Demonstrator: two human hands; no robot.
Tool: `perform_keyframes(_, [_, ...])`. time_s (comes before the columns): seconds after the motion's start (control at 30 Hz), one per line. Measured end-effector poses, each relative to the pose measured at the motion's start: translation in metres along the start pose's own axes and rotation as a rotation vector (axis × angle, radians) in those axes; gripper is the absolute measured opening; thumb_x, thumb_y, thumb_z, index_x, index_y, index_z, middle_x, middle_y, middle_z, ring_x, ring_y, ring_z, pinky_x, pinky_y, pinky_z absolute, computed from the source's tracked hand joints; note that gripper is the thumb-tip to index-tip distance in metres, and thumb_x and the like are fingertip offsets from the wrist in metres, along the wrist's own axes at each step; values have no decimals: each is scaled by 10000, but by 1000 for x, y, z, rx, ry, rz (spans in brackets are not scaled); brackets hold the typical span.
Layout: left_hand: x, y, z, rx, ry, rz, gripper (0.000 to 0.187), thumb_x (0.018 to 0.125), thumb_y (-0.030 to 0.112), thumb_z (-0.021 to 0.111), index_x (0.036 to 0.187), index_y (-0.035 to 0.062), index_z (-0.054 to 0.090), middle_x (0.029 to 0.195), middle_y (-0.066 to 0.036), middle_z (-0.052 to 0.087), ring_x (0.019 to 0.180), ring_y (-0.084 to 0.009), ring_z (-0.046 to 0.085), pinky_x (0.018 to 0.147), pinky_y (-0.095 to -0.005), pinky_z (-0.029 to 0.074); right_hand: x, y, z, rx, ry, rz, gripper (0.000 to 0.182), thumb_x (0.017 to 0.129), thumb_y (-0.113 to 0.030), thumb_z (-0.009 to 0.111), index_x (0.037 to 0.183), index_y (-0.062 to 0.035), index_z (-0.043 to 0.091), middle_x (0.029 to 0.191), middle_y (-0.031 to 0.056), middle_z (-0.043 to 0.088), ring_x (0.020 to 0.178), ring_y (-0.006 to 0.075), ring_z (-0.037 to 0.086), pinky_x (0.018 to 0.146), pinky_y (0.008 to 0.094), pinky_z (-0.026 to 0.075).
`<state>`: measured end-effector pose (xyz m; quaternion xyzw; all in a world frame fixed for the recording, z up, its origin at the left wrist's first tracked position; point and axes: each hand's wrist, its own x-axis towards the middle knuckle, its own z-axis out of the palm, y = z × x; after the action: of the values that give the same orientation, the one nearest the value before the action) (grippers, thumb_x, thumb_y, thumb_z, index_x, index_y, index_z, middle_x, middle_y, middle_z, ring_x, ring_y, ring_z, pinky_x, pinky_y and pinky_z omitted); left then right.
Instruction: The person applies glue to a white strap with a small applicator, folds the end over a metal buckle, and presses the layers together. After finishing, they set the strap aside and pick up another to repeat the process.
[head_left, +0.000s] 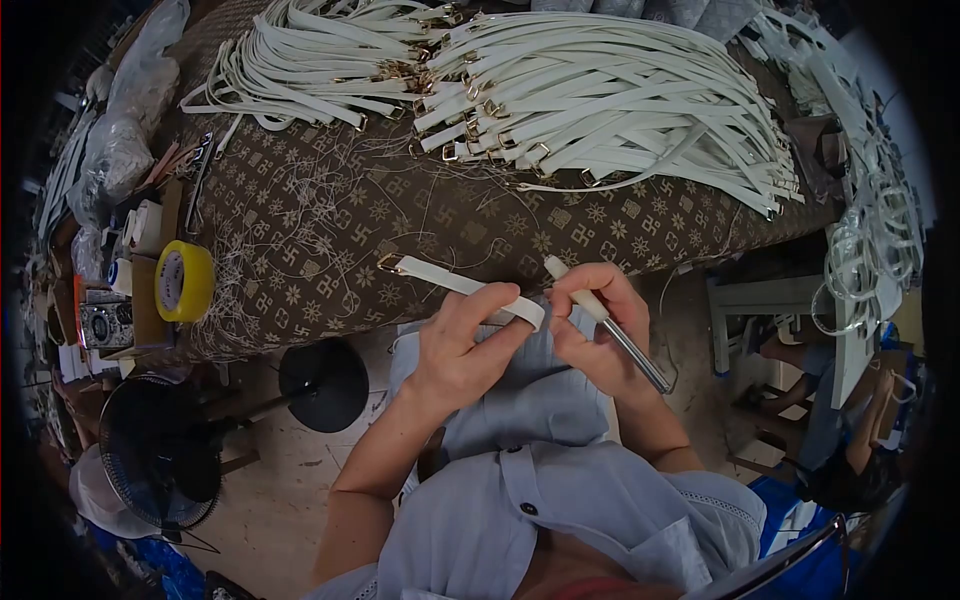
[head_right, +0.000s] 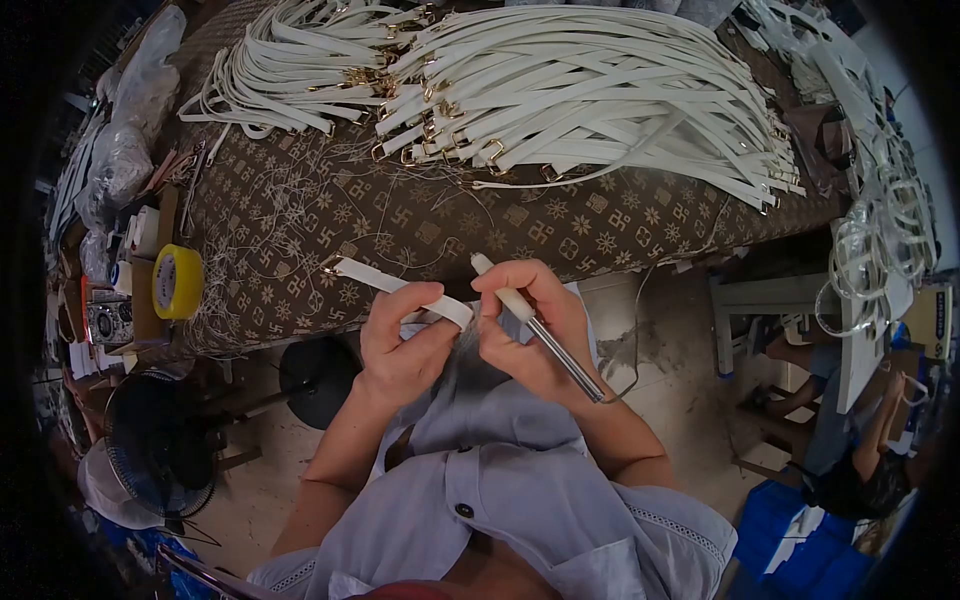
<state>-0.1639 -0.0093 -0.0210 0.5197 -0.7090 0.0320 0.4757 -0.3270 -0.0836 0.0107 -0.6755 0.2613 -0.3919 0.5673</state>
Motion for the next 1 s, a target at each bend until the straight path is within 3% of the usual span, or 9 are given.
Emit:
perform_keyframes(0.1, [1, -1, 0, 4, 20, 5, 293, 589, -75, 729, 839, 77, 711, 1116, -97, 573, 817, -238, 586, 625, -293, 500, -1, -6, 0, 6, 61, 48, 318, 736, 30, 653, 1031, -61, 577, 837, 12, 602, 760, 86, 564, 708, 231, 460])
perform_keyframes(0.27, [1, -1, -1, 63, 20, 31, 278, 589, -54, 740, 829, 83, 709, 1115, -98, 581, 801, -242, 587, 616, -305, 496, -1, -10, -1, -296, 65, -37, 306, 718, -16, 701, 1000, -89, 607, 831, 30, 640, 774, 186, 611, 704, 282, 474])
perform_keyframes(0.37, [2, -2, 0, 99, 19, 53, 262, 590, -40, 744, 818, 83, 703, 1117, -92, 586, 788, -243, 587, 609, -312, 491, -1, -9, 1, -345, 90, -61, 327, 698, -5, 709, 996, -99, 612, 823, 29, 640, 771, 205, 617, 687, 294, 482])
perform_keyframes(0.5, [4, -4, 2, 153, 34, 104, 248, 591, 25, 717, 830, 80, 685, 1117, -84, 588, 735, -209, 569, 592, -286, 491, 0, -8, 6, -424, 141, -122, 345, 679, 18, 711, 986, -105, 614, 801, 26, 637, 750, 211, 619, 656, 304, 493])
perform_keyframes(0.6, [5, -4, 3, 190, 36, 128, 253, 601, 73, 691, 853, 77, 671, 1126, -80, 586, 693, -175, 549, 585, -264, 495, 2, -11, 7, -555, 140, -197, 317, 705, 65, 690, 974, -71, 594, 842, 45, 631, 755, 149, 615, 687, 258, 482])
perform_keyframes(0.77, [7, -2, 6, 187, 41, 108, 258, 596, 70, 680, 853, 76, 669, 1134, -82, 584, 705, -174, 543, 584, -264, 493, 5, -13, 11, -671, 198, -297, 342, 644, 75, 695, 928, -84, 591, 800, 64, 608, 735, 221, 613, 646, 295, 491])
perform_keyframes(1.0, [8, 1, 11, 181, 54, 40, 303, 557, 57, 669, 858, 88, 677, 1123, -73, 586, 711, -183, 551, 570, -266, 490, 9, -4, 12, -710, 226, -377, 348, 610, 87, 680, 880, -103, 568, 782, 55, 603, 708, 243, 599, 618, 312, 488])
